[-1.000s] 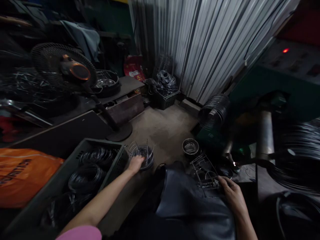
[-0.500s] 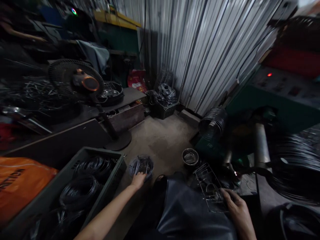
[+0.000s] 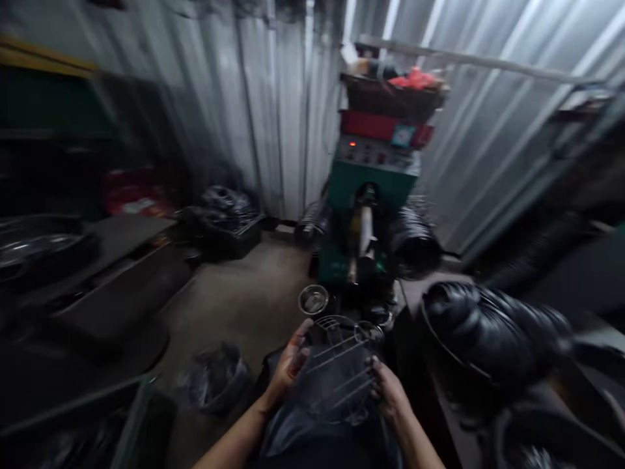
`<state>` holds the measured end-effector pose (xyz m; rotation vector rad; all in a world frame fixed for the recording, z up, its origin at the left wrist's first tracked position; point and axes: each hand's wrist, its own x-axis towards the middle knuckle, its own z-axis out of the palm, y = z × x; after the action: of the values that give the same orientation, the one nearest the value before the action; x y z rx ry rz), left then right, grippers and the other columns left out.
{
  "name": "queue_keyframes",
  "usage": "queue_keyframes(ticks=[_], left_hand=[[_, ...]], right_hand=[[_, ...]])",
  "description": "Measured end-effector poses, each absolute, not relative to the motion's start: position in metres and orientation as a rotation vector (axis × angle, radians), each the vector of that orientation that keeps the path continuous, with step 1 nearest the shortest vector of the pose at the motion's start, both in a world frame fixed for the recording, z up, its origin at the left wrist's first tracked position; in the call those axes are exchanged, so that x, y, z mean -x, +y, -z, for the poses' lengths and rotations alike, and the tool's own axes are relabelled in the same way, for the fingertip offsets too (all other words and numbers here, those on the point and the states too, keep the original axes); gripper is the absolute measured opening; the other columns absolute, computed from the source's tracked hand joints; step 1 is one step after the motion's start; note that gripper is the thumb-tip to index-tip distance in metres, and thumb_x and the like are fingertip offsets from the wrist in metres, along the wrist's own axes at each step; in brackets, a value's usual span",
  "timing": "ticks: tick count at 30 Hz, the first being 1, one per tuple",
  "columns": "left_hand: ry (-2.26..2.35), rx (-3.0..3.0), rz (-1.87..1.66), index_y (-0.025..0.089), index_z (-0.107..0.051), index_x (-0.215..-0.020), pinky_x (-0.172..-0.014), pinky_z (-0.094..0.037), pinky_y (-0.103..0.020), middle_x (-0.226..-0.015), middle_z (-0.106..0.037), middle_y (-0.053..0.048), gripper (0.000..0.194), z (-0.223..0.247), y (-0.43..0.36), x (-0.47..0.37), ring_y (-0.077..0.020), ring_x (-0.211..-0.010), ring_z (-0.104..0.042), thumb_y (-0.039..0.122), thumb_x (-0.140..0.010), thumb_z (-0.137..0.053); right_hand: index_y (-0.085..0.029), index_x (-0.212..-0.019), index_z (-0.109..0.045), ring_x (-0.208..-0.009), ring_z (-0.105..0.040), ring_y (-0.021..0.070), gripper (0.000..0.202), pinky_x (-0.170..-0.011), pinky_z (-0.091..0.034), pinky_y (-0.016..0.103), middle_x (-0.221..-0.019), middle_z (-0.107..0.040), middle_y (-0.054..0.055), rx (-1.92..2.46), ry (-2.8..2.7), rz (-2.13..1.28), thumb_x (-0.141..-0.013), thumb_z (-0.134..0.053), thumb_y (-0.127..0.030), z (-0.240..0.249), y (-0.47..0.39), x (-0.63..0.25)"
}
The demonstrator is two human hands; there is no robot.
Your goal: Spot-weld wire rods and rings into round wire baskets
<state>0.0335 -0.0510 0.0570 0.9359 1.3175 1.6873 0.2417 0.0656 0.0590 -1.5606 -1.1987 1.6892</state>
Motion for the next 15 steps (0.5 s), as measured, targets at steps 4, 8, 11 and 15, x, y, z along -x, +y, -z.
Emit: queue_keyframes(ticks=[4,8,11,15], left_hand=[[1.453,-0.828,-1.528,0.018,-0.04,-0.134,-0.112,-0.02,-0.044,-0.143,-0.039,-0.012,0.081,-0.031,-0.04,-0.041,-0.0295,-0.134,-0.03,0.07,-0.073,-0.046],[1.472,-0.769,-1.428,0.017,-0.047,-0.129,-0.108,-0.03,-0.04,-0.133,-0.052,-0.013,0.082,-0.006,-0.033,-0.04,-0.0288,-0.127,-0.043,0.074,-0.07,-0.046],[1.522,-0.806,-1.311,0.018,-0.051,-0.125,-0.101,-0.041,-0.039,-0.117,-0.063,-0.011,0.083,0.005,-0.039,-0.043,-0.0301,-0.117,-0.053,0.072,-0.063,-0.055],[1.753,-0.824,-1.273,0.022,-0.045,-0.131,-0.091,-0.048,-0.037,-0.098,-0.069,-0.006,0.084,0.017,-0.052,-0.052,-0.0292,-0.106,-0.06,0.067,-0.062,-0.059]], right_hand=[[-0.016,-0.066,-0.057,-0.037,-0.037,0.0075,0.029,-0.039,-0.031,0.019,-0.046,-0.042,-0.005,1.798,-1.662,-1.541,-0.086,-0.045,-0.032,-0.032,0.053,-0.261],[-0.017,-0.062,-0.06,-0.073,-0.06,0.0173,0.02,-0.063,-0.042,0.024,-0.07,-0.062,0.004,1.849,-2.052,-1.121,-0.081,-0.054,-0.021,-0.034,0.065,-0.28],[-0.02,-0.083,-0.067,-0.092,-0.061,0.0205,0.019,-0.076,-0.042,0.026,-0.094,-0.067,0.006,1.854,-2.111,-0.72,-0.086,-0.049,-0.026,-0.059,0.105,-0.298],[-0.022,-0.111,-0.06,-0.099,-0.06,0.0202,0.028,-0.078,-0.043,0.026,-0.11,-0.065,0.007,1.984,-1.862,-0.225,-0.09,-0.043,-0.032,-0.102,0.183,-0.332]])
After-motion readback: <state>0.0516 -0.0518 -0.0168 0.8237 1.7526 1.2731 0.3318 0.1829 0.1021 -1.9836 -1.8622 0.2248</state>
